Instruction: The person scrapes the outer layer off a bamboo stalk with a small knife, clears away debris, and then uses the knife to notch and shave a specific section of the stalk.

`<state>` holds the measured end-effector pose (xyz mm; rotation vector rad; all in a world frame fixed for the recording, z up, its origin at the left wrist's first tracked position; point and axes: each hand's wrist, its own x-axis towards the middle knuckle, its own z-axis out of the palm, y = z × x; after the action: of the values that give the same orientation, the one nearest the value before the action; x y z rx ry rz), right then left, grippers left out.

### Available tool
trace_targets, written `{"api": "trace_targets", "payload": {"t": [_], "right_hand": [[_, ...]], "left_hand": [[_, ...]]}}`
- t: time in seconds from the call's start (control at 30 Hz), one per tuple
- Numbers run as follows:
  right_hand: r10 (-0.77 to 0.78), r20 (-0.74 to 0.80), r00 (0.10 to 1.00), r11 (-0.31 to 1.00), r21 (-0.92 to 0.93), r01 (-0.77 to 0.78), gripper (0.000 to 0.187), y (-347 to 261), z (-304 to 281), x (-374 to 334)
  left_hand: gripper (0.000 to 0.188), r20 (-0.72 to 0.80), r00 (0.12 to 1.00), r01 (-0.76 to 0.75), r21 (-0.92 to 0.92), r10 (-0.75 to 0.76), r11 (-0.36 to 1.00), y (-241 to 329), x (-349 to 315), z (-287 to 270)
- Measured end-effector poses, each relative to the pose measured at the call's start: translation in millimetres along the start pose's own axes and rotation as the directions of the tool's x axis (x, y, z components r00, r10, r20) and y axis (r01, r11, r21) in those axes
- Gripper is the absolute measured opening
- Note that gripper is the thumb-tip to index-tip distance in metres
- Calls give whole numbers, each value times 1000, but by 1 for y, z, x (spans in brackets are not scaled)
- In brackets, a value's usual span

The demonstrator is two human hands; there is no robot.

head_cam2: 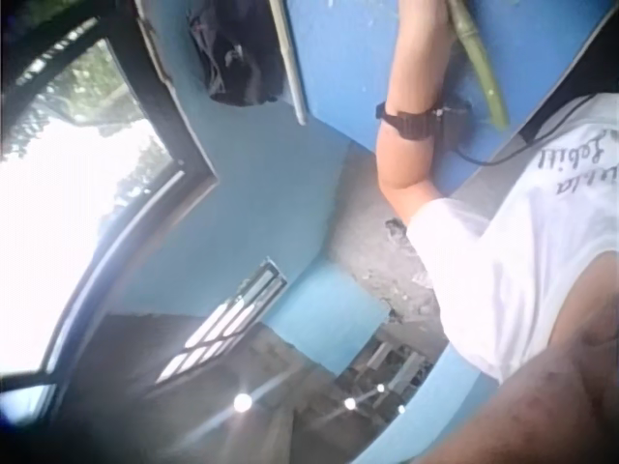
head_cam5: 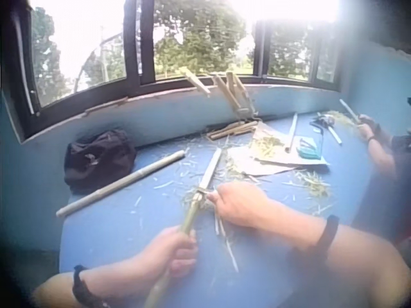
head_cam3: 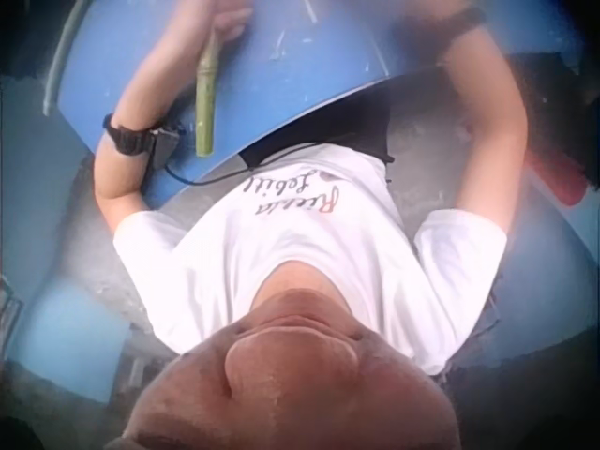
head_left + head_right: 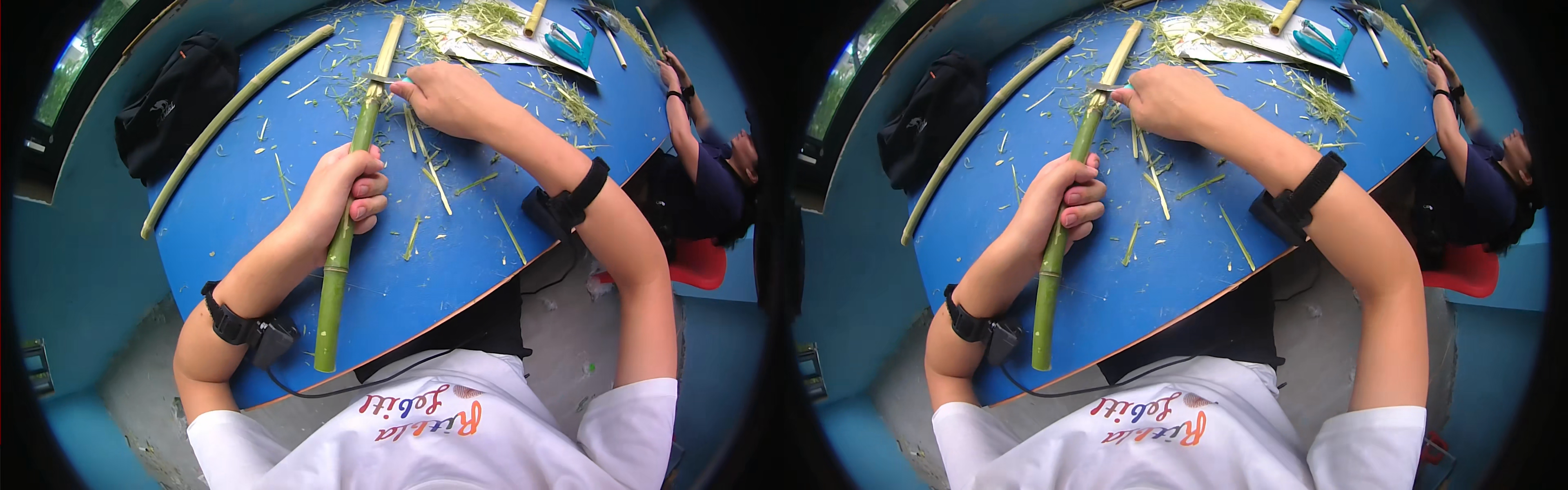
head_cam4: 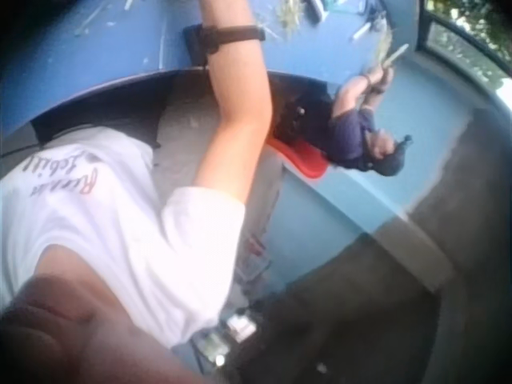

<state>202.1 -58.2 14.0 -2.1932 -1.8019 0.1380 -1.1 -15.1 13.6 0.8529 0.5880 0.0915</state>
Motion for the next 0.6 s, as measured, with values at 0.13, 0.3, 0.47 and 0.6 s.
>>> {"api": "trace_targets", "payload": {"t": [0.13,0.3,0.47,0.6], "right_hand": [[-36,11,999,997,75,36,48,-1,-3,-11],[-44,110,993,991,127,30,46,-8,-6,-18],[11,111,994,999,40,-16,47,-15,-11,-19],[-27,19,999,1000,16,26,48,-13,-1,-14]], "left_hand": [[7,-18,1000,-13,-16,13,1000,0,0,1],[6,-41,999,6,-45,-8,999,2,-3,3],[6,-77,997,3,-28,-5,1000,0,-4,6],[10,-39,999,6,0,-6,1000,3,-2,0]]}}
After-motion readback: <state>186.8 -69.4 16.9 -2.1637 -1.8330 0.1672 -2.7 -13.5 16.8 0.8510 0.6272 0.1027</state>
